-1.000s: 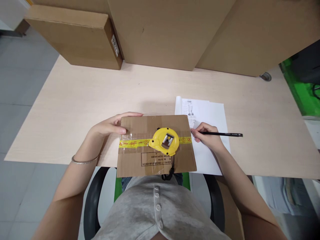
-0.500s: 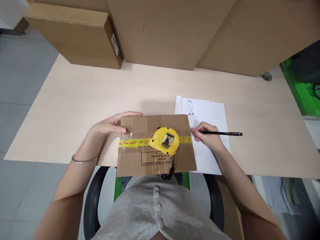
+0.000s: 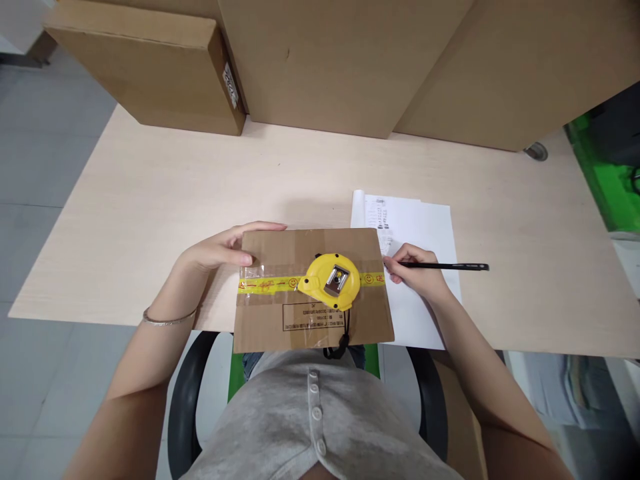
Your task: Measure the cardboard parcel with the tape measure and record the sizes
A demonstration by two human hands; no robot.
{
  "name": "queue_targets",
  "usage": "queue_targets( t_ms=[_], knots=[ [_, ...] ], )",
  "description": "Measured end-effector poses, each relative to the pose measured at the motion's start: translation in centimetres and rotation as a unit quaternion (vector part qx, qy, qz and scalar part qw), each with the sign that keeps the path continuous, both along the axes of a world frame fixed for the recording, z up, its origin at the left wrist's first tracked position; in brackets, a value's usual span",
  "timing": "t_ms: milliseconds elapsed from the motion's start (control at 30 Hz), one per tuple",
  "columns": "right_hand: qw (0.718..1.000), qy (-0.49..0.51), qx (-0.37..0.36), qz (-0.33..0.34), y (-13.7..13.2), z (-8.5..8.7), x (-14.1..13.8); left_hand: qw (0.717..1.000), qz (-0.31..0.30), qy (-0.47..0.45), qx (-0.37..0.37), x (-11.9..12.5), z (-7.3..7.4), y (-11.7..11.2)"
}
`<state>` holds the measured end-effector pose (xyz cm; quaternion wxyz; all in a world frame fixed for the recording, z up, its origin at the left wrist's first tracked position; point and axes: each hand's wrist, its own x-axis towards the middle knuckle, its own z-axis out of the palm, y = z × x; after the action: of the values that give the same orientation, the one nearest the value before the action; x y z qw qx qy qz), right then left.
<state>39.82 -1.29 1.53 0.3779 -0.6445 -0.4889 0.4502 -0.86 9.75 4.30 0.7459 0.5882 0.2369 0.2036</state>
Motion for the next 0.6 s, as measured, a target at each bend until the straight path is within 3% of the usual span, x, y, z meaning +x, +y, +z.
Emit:
queue_targets(
  t_ms=[600],
  knots=[
    [1.0, -0.013, 0.001, 0.011, -0.01, -0.04, 0.04, 1.0, 0.001, 0.014, -0.006, -0.06, 0.04, -0.1]
  ],
)
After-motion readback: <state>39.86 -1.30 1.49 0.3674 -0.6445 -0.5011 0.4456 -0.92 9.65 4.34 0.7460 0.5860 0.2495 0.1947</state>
